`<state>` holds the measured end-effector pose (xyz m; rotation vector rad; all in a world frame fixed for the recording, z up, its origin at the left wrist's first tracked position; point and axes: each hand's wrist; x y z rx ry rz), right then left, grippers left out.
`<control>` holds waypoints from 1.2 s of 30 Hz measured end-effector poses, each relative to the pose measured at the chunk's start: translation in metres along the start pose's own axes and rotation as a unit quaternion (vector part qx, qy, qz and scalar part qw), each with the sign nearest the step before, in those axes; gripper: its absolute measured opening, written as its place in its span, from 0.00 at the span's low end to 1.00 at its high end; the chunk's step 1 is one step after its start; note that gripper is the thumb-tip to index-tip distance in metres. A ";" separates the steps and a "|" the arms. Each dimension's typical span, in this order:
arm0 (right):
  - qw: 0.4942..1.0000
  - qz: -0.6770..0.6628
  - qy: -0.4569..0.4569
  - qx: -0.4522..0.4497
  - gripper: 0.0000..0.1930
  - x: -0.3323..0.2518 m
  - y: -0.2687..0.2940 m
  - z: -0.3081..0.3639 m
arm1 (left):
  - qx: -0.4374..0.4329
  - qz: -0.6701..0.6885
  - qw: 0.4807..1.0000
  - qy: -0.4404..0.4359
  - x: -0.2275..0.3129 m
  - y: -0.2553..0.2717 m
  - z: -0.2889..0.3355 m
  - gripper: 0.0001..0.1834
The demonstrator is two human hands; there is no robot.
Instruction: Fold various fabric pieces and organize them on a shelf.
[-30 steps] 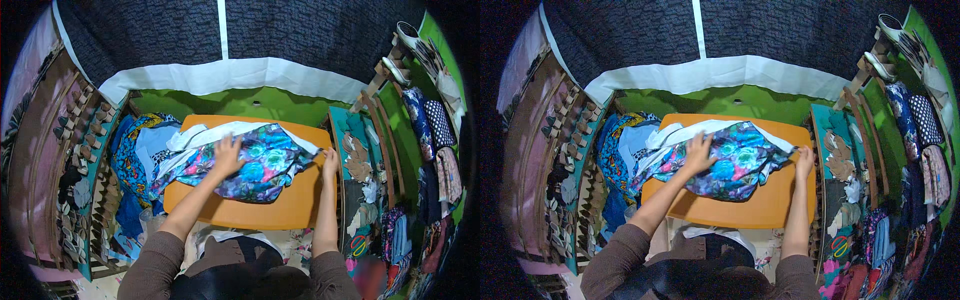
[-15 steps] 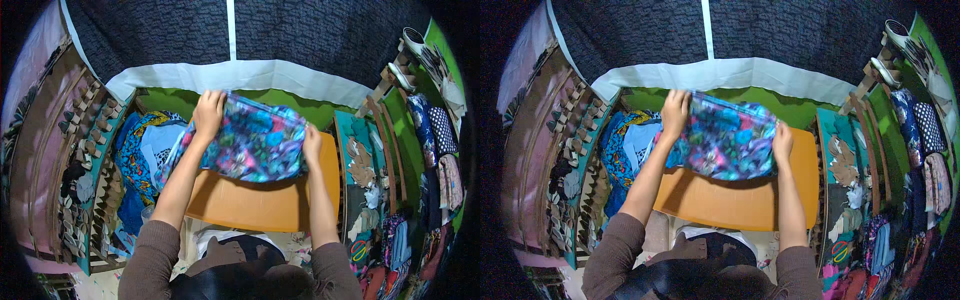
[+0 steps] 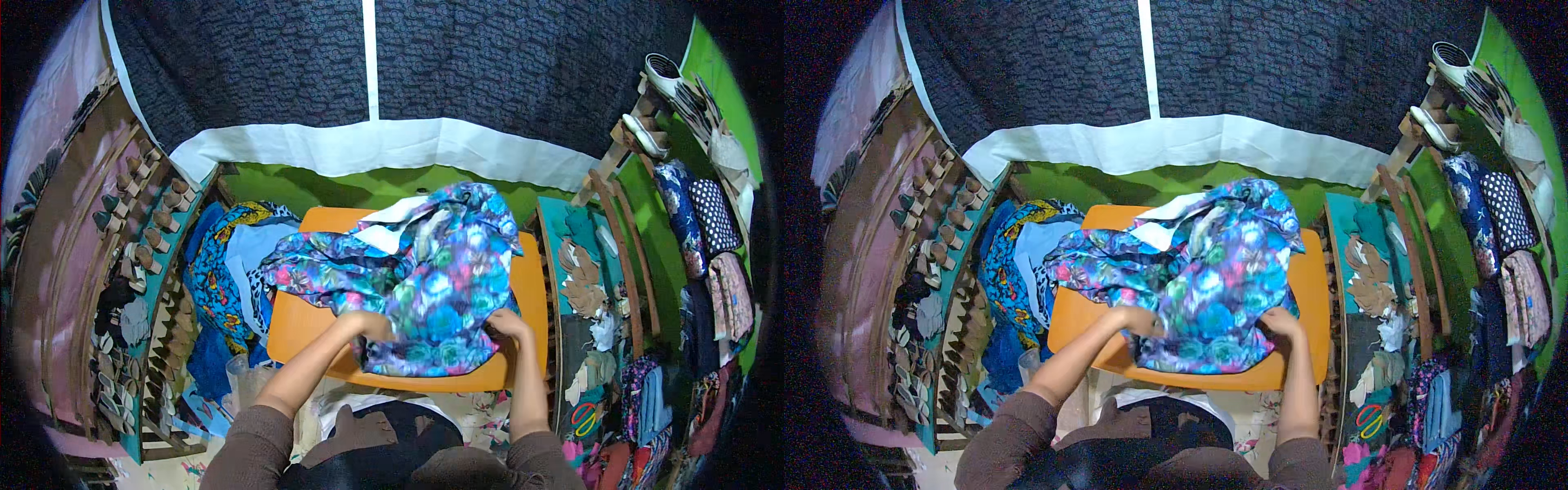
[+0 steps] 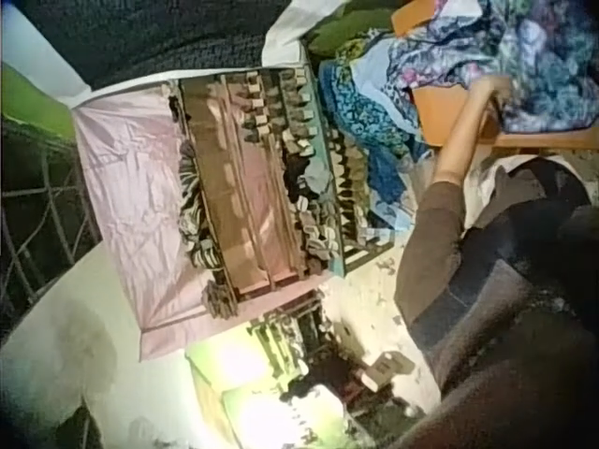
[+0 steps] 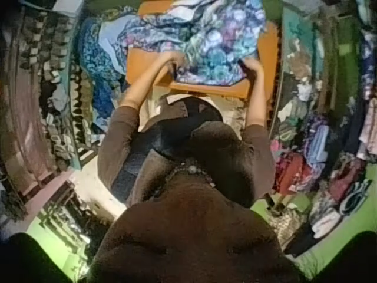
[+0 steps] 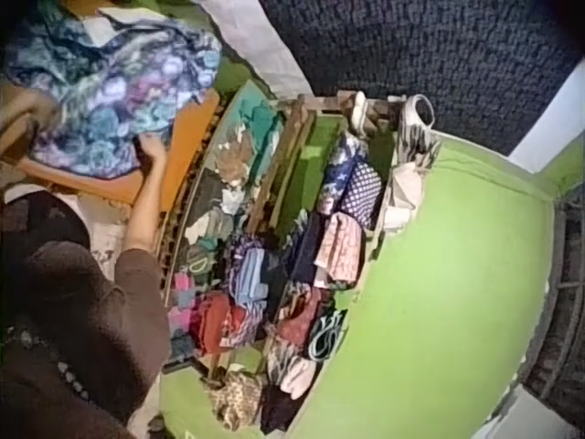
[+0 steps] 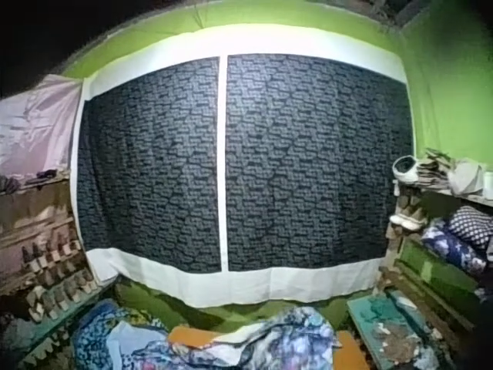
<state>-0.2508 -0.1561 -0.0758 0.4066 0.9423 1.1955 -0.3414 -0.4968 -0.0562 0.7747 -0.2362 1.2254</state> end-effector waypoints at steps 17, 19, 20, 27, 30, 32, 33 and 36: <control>0.433 -0.811 0.105 0.379 0.17 0.011 -0.037 0.038 | 0.413 0.465 0.769 -0.148 0.058 0.033 0.031 0.16; 0.450 -0.794 0.143 0.382 0.16 -0.004 -0.013 0.059 | 0.471 0.507 0.630 -0.353 0.054 0.048 0.052 0.14; 0.450 -0.793 0.142 0.384 0.16 0.005 -0.019 0.053 | 0.442 0.564 0.592 -0.370 0.061 0.050 0.058 0.15; 0.926 -0.177 -0.210 0.261 0.25 -0.002 -0.023 0.041 | 0.270 0.602 0.703 -0.266 0.037 0.003 0.047 0.31; 0.843 -0.179 -0.211 0.461 0.26 0.044 -0.045 0.015 | 0.179 0.530 0.789 -0.256 0.058 -0.017 0.040 0.36; 0.781 -0.184 -0.280 0.526 0.28 0.037 -0.048 -0.002 | 0.112 0.418 0.846 -0.311 0.086 -0.023 0.046 0.35; 0.740 -0.163 -0.340 0.556 0.29 0.036 -0.052 -0.007 | 0.099 0.344 0.866 -0.349 0.099 -0.027 0.046 0.35; 0.764 -0.476 -0.183 0.395 0.39 0.036 -0.054 -0.004 | -0.004 0.154 0.923 -0.352 0.129 -0.033 0.053 0.28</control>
Point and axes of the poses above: each hand's wrist, its own z-axis away from the middle knuckle, its own y-axis out of the back of the hand, x = y × z, and after that the axes turned 8 degrees about z, right-handed
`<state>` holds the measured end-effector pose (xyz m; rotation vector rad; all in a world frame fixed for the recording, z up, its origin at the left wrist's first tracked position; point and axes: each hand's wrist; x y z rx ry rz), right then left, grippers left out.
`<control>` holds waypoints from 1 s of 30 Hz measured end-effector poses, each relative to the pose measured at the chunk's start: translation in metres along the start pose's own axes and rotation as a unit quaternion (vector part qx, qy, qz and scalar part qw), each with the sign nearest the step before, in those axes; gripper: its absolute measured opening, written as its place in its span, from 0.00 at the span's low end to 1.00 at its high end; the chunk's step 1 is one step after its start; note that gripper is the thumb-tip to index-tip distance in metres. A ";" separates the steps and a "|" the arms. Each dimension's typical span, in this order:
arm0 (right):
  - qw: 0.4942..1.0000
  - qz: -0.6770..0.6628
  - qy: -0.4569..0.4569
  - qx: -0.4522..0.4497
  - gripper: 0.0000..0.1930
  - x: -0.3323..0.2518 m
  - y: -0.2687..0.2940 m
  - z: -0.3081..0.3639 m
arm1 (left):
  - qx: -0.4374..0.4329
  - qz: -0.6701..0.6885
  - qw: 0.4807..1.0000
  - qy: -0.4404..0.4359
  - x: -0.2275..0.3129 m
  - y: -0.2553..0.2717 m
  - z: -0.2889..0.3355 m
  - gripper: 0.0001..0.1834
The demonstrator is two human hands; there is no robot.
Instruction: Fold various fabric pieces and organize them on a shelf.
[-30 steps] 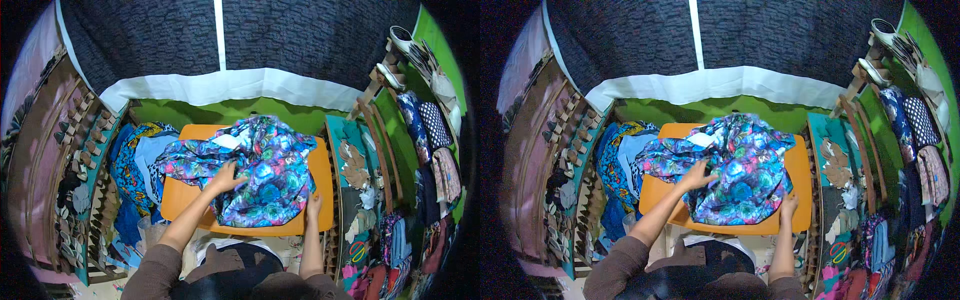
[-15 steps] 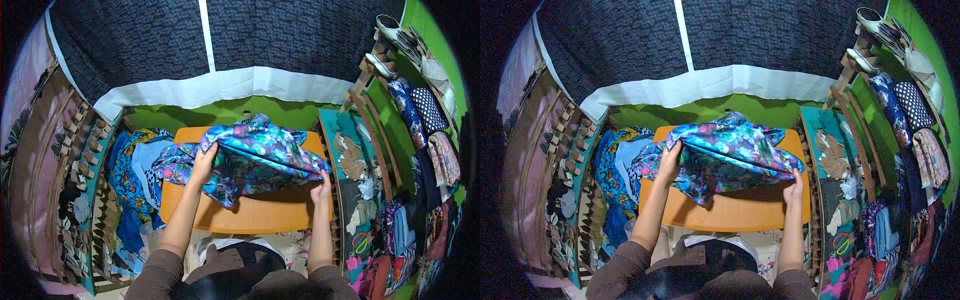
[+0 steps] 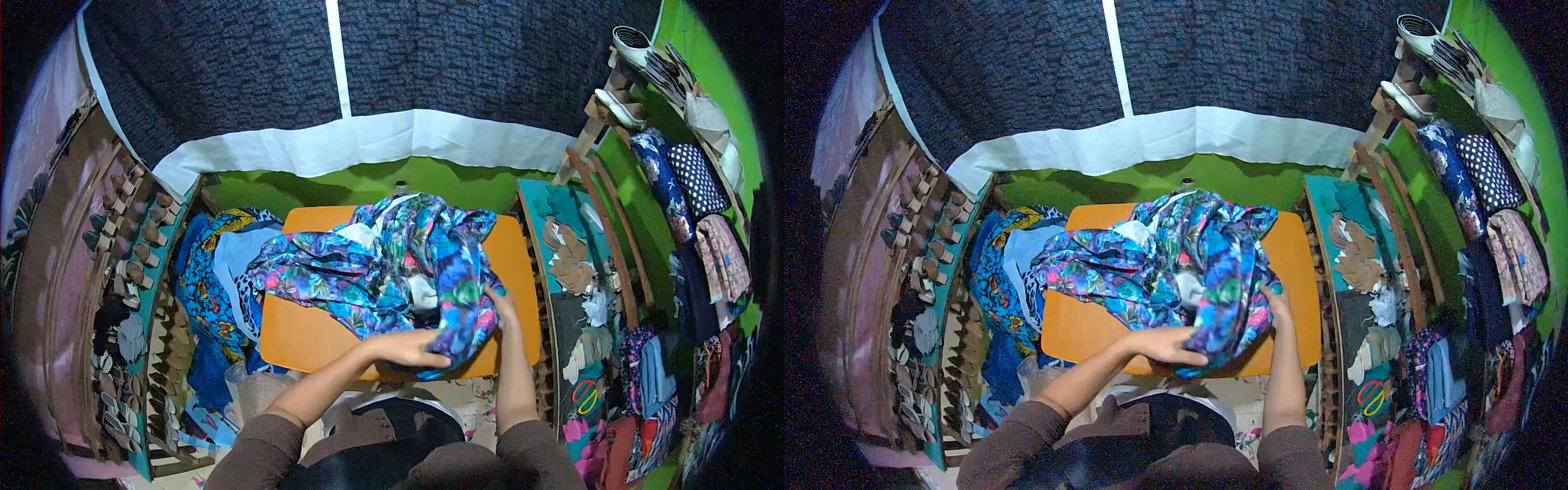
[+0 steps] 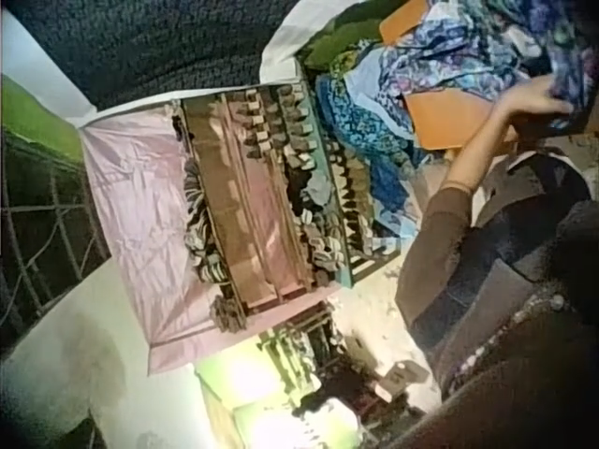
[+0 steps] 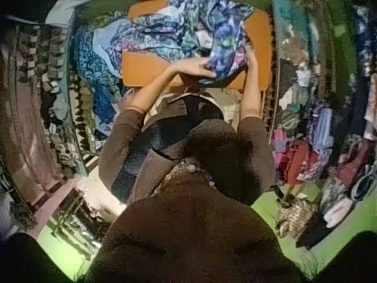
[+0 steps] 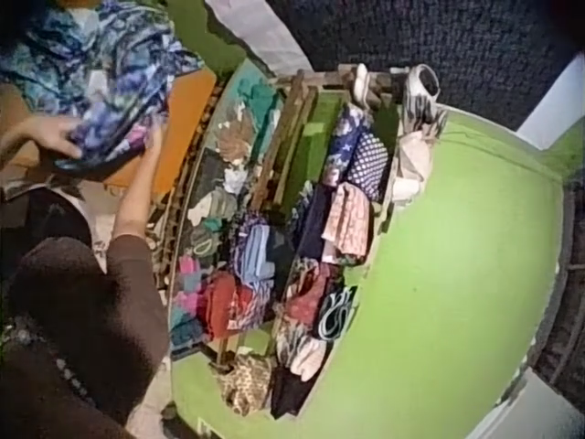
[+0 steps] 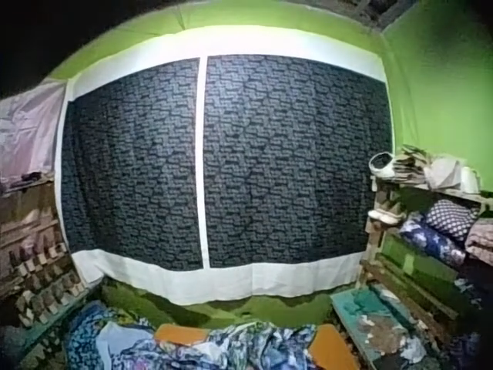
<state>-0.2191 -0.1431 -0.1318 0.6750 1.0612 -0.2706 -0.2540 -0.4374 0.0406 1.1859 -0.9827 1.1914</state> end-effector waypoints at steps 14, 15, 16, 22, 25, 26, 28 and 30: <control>0.912 -0.290 -0.037 -0.289 0.18 -0.041 0.026 0.106 | 0.238 0.334 0.904 0.118 -0.100 -0.034 0.019 0.43; 0.928 -0.258 -0.011 -0.269 0.19 -0.051 0.028 0.125 | 0.251 0.349 0.889 0.160 -0.087 -0.034 0.018 0.46; 0.899 -0.339 0.019 -0.278 0.21 -0.034 0.022 0.130 | 0.296 0.389 0.865 0.112 -0.089 -0.047 0.013 0.47; 0.810 -0.415 -0.086 -0.406 0.26 0.001 -0.020 0.209 | 0.290 0.331 0.880 0.177 -0.082 -0.101 0.065 0.35; 0.766 -0.465 -0.077 -0.437 0.35 0.042 -0.018 0.252 | 0.259 0.324 0.903 0.109 -0.032 -0.151 0.107 0.28; 0.783 -0.453 -0.089 -0.417 0.38 0.037 -0.020 0.280 | 0.299 0.333 0.891 0.075 -0.034 -0.171 0.119 0.25; 0.770 -0.476 -0.066 -0.420 0.36 0.057 -0.024 0.318 | 0.187 0.296 0.927 0.136 -0.038 -0.195 0.152 0.20; 0.770 -0.476 -0.054 -0.420 0.30 0.070 -0.024 0.363 | 0.200 0.284 0.927 0.144 -0.042 -0.229 0.175 0.21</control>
Point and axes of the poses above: each hand's wrist, its own z-axis away from the middle knuckle, its own y-axis out of the back of the hand, x = y × z, and after that the axes turned 8 degrees about z, right-handed
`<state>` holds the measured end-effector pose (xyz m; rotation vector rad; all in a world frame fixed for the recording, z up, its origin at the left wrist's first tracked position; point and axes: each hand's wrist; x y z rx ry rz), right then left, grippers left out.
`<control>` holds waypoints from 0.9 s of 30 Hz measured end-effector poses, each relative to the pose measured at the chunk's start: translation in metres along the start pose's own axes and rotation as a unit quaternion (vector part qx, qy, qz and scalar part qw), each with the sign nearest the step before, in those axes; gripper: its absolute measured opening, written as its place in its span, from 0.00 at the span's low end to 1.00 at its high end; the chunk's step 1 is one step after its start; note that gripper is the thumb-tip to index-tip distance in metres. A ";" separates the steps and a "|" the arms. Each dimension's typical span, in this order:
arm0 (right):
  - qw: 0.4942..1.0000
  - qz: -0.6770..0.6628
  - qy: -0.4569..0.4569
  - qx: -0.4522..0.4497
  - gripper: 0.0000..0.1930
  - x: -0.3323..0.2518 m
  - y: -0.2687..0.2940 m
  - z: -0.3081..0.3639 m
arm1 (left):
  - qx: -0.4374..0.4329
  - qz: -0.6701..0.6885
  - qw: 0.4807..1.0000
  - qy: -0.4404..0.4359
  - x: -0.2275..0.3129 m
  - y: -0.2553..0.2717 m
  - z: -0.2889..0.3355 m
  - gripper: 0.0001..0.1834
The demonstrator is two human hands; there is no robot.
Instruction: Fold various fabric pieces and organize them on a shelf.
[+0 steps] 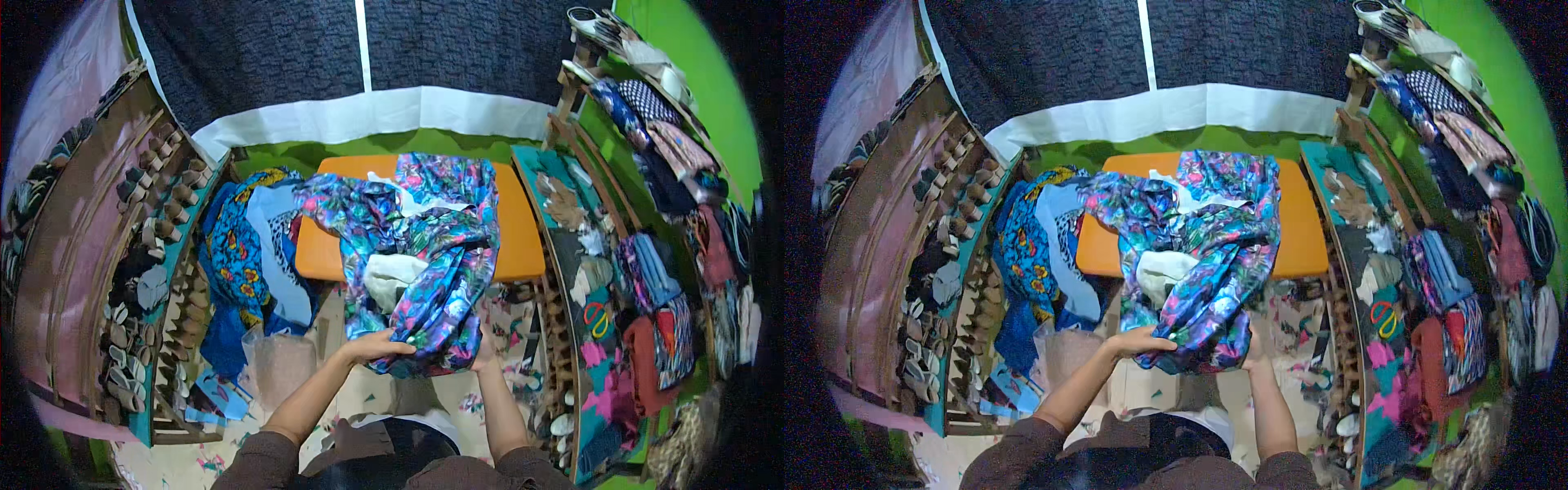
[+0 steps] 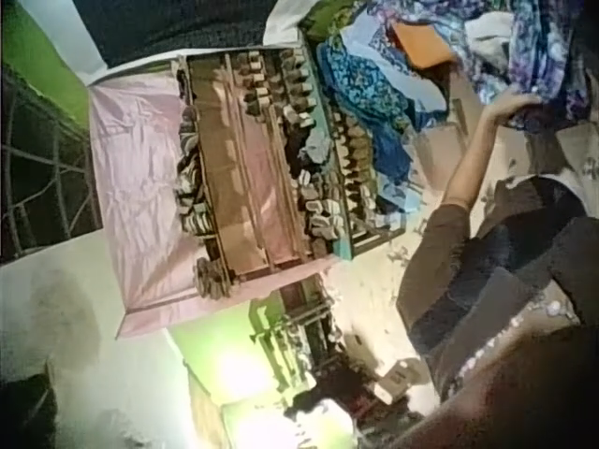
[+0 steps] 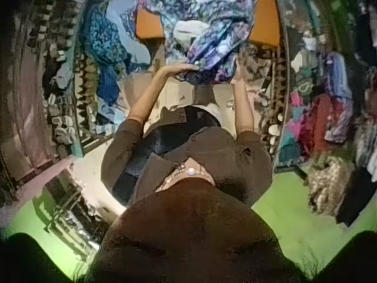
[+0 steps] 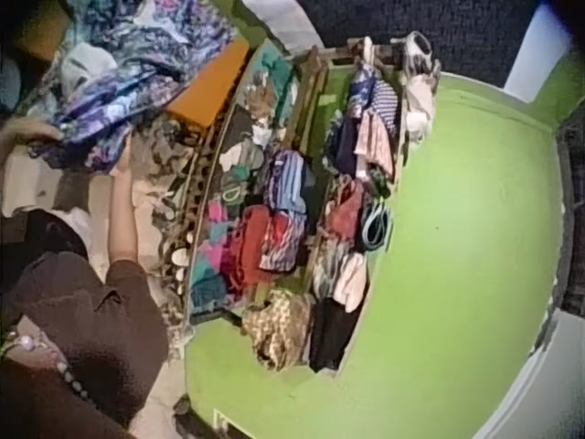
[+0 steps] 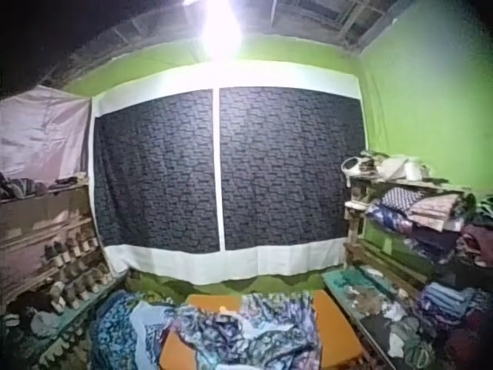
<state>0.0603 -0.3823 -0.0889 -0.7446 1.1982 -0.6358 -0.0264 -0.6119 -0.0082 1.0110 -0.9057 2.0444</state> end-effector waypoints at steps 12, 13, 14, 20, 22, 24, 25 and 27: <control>0.993 0.045 -0.036 0.104 0.19 0.055 -0.006 0.120 | 0.231 -0.059 0.968 -0.083 -0.099 -0.093 0.013 0.44; 0.992 0.050 -0.028 0.109 0.19 0.051 0.007 0.129 | 0.250 -0.094 0.958 -0.101 -0.106 -0.099 0.001 0.42; 0.989 0.070 -0.028 0.127 0.17 0.047 0.024 0.136 | 0.242 -0.096 0.960 -0.105 -0.105 -0.109 -0.004 0.42; 0.957 0.084 0.121 0.251 0.10 -0.026 0.012 0.206 | 0.087 -0.137 0.986 -0.029 -0.070 -0.175 -0.006 0.21; 0.949 0.085 0.159 0.260 0.09 -0.054 0.008 0.230 | 0.067 -0.097 0.989 -0.090 -0.070 -0.194 -0.013 0.20; 0.939 0.099 0.193 0.268 0.08 -0.078 0.026 0.247 | 0.053 -0.059 0.987 -0.143 -0.078 -0.195 -0.030 0.19; 0.925 0.101 0.218 0.293 0.08 -0.086 0.033 0.249 | 0.070 0.000 0.970 -0.232 -0.087 -0.190 -0.038 0.19; 0.928 0.103 0.215 0.287 0.09 -0.107 0.069 0.267 | 0.136 0.050 0.965 -0.219 -0.061 -0.187 -0.025 0.20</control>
Point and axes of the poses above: each hand's wrist, its own z-axis away from the middle knuckle, its own y-axis out of the back of the hand, x = y × z, and after that the axes turned 8 degrees about z, right-handed
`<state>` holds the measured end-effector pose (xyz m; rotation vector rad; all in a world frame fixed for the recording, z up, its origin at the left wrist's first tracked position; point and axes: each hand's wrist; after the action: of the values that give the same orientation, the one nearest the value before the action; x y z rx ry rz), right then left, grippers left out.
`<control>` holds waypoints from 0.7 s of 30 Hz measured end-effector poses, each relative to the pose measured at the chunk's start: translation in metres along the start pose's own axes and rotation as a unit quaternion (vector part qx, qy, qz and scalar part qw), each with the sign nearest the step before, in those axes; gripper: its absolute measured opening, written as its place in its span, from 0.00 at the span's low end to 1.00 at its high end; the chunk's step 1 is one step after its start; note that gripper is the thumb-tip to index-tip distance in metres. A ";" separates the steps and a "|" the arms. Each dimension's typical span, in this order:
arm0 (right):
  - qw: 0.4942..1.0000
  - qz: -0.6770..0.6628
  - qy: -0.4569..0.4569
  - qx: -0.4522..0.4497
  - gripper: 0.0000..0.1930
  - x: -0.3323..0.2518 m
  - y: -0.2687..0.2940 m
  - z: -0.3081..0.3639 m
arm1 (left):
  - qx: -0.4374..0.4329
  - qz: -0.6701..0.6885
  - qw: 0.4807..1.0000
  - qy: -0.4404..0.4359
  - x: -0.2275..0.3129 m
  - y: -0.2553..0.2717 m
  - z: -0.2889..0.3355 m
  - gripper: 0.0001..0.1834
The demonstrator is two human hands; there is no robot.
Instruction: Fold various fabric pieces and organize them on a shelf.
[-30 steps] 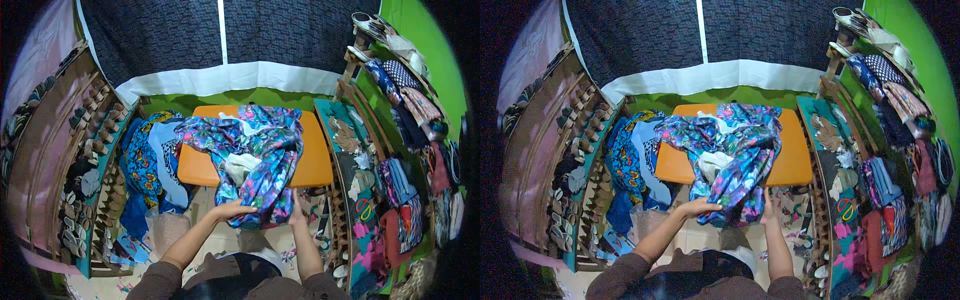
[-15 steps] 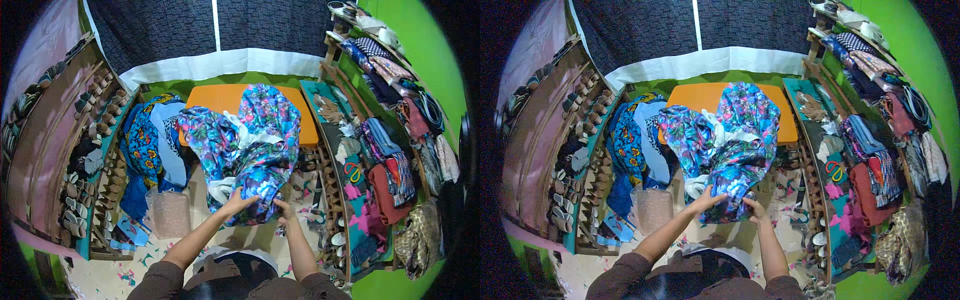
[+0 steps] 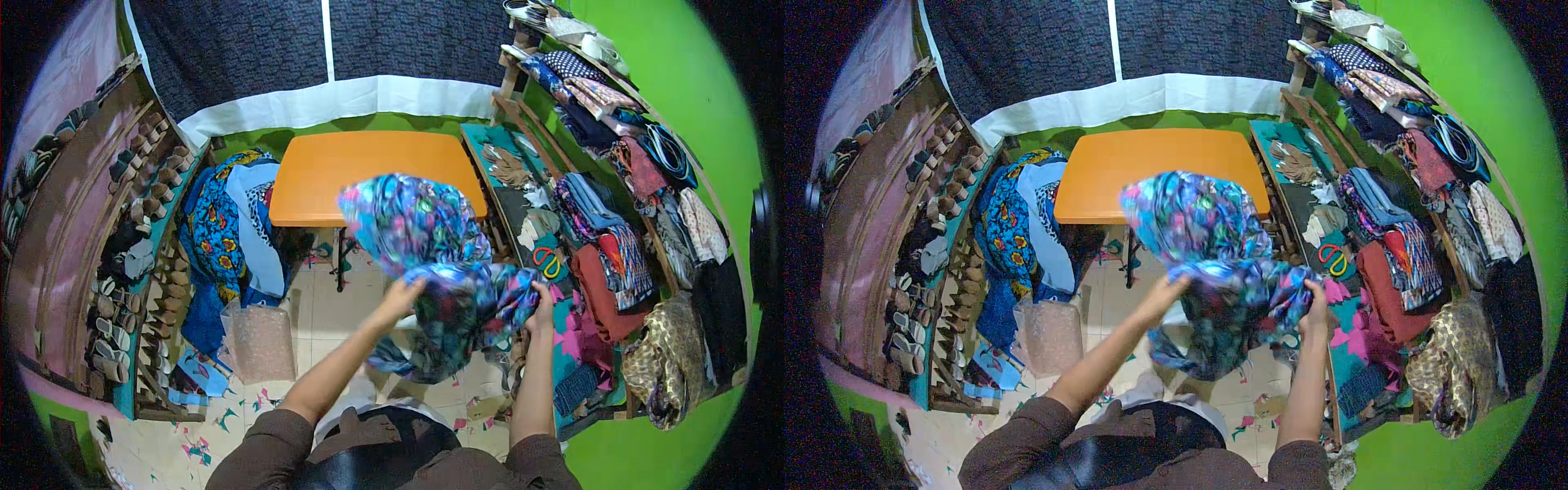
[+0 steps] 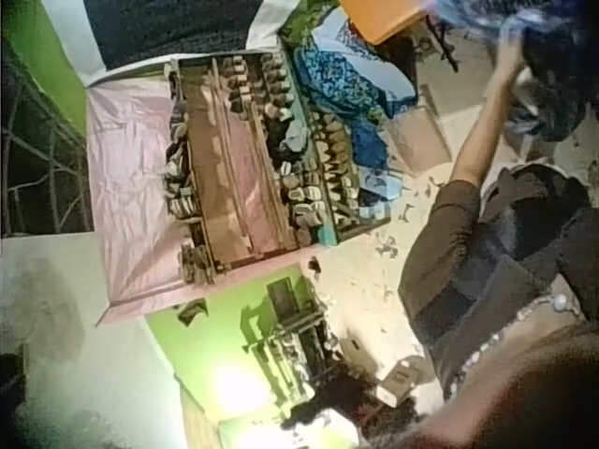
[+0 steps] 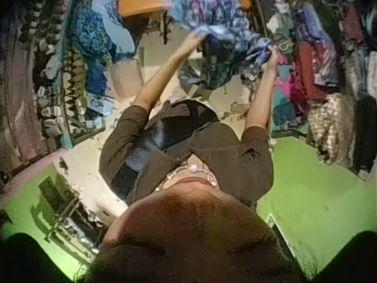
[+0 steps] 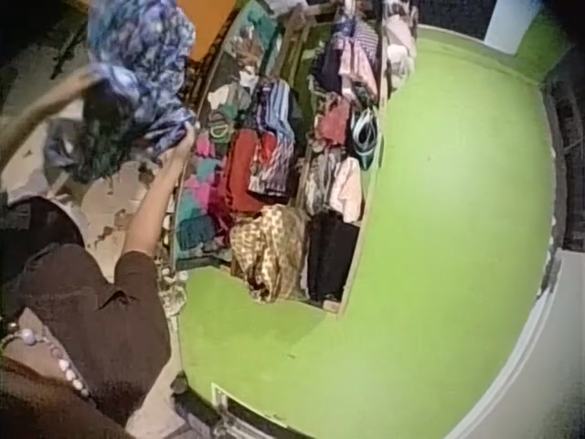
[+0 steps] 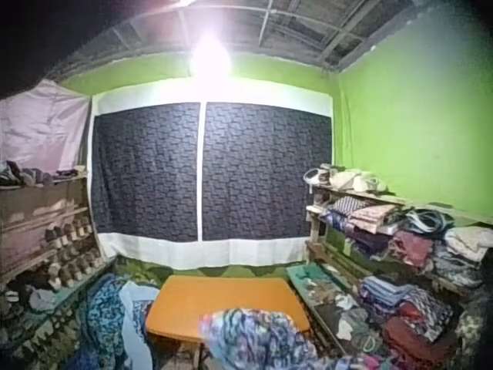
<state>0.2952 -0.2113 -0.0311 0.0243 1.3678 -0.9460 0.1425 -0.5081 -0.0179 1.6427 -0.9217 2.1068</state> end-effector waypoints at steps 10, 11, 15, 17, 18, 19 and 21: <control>0.979 0.141 -0.082 -0.122 0.11 -0.014 -0.077 -0.030 | 0.234 0.171 0.949 -0.128 0.065 0.188 0.023 0.12; 0.969 0.204 -0.060 -0.125 0.12 -0.022 -0.096 -0.024 | 0.251 0.159 0.943 -0.151 0.074 0.196 0.028 0.12; 0.940 0.304 -0.006 -0.152 0.13 -0.044 -0.105 -0.050 | 0.290 0.131 0.921 -0.225 0.102 0.252 0.039 0.10; 0.907 0.400 -0.015 -0.132 0.22 -0.061 -0.101 -0.058 | 0.348 0.077 0.906 -0.227 0.120 0.266 0.047 0.10; 0.906 0.401 -0.014 -0.133 0.22 -0.064 -0.097 -0.064 | 0.362 0.056 0.902 -0.226 0.128 0.276 0.050 0.11; 0.874 0.472 0.011 -0.118 0.26 -0.059 -0.097 -0.076 | 0.370 0.027 0.899 -0.232 0.135 0.297 0.055 0.11; 0.802 0.590 0.064 -0.063 0.36 -0.063 -0.088 -0.085 | 0.393 -0.047 0.877 -0.272 0.145 0.299 0.051 0.12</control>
<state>0.1815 -0.1883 0.0428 0.7685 1.2041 0.2170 -0.0416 -0.7838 0.0382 2.6994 -0.0311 2.1071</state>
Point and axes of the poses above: each hand's wrist, its own z-axis away from the middle knuckle, its own y-axis out of the back of the hand, x = y × z, and after that the axes turned 8 degrees about z, right-handed
